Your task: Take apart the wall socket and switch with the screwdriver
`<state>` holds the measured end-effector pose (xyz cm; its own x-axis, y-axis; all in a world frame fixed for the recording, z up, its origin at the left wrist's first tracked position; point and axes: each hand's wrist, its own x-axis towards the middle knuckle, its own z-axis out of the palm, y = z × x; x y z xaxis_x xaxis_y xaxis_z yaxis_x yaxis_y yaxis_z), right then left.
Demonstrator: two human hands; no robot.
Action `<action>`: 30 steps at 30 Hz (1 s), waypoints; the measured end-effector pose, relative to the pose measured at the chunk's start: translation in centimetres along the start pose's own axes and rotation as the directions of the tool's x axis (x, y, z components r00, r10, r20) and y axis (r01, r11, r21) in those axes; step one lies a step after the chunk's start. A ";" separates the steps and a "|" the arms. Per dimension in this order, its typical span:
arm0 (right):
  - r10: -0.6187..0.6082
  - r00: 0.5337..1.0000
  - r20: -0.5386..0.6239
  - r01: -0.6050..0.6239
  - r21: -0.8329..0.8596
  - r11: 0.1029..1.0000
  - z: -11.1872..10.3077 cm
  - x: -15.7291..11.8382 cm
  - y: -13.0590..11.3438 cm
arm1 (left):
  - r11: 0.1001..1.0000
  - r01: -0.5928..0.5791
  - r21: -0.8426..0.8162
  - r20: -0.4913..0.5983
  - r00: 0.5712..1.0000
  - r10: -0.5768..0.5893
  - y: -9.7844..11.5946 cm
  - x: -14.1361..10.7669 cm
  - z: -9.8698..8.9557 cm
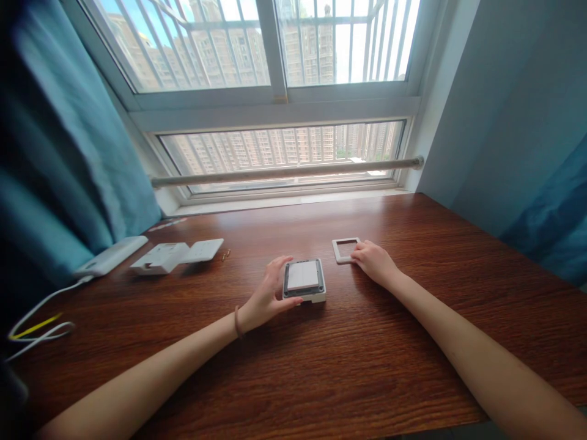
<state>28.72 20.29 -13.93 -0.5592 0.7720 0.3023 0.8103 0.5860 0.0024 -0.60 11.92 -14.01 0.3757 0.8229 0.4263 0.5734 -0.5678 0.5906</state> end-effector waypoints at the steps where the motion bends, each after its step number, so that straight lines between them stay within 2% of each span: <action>1: 0.014 1.000 0.001 -0.014 -0.019 1.000 -0.1 0.0 0.1 | 1.000 0.001 -0.005 0.008 1.000 -0.001 0.0 0.0 0.0; 11: 0.169 0.985 0.046 -0.161 -0.132 0.978 -0.6 -0.1 0.7 | 0.995 0.042 -0.088 0.072 0.997 -0.036 0.1 0.1 -0.1; 16: 0.314 0.948 0.054 -0.300 -0.181 0.936 -1.4 -0.3 0.3 | 0.988 0.052 -0.149 0.073 0.996 -0.041 0.1 0.1 -0.2; 18: 0.424 0.905 0.019 -0.410 -0.221 0.885 -1.9 -0.5 -0.1 | 0.982 0.052 -0.182 0.062 0.997 -0.042 0.0 0.1 -0.1; 20: 0.560 0.828 0.016 -0.539 -0.254 0.803 -2.7 -0.8 -0.4 | 0.975 0.056 -0.217 0.052 0.998 -0.045 -0.2 0.0 0.1; 23: 0.718 0.691 0.086 -0.678 -0.268 0.685 -3.6 -1.1 -0.4 | 0.967 0.071 -0.246 0.060 0.996 -0.058 -0.5 -0.1 0.3; 25: 0.765 0.629 0.139 -0.725 -0.250 0.642 -3.8 -1.2 0.2 | 0.964 0.083 -0.253 0.072 0.995 -0.067 -0.6 -0.2 0.3; 28: 0.792 0.579 0.193 -0.762 -0.219 0.610 -3.5 -1.3 1.8 | 0.962 0.089 -0.259 0.072 0.995 -0.072 -0.6 -0.2 0.2; 30: 0.779 0.587 0.220 -0.759 -0.187 0.624 -3.1 -1.5 2.9 | 0.966 0.087 -0.244 0.079 0.994 -0.070 -0.5 -0.2 0.0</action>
<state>32.50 20.04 -11.41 0.2646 0.9639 -0.0302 0.9627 -0.2659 -0.0497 -0.95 12.02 -14.33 0.3913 0.8597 0.3284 0.4087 -0.4820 0.7750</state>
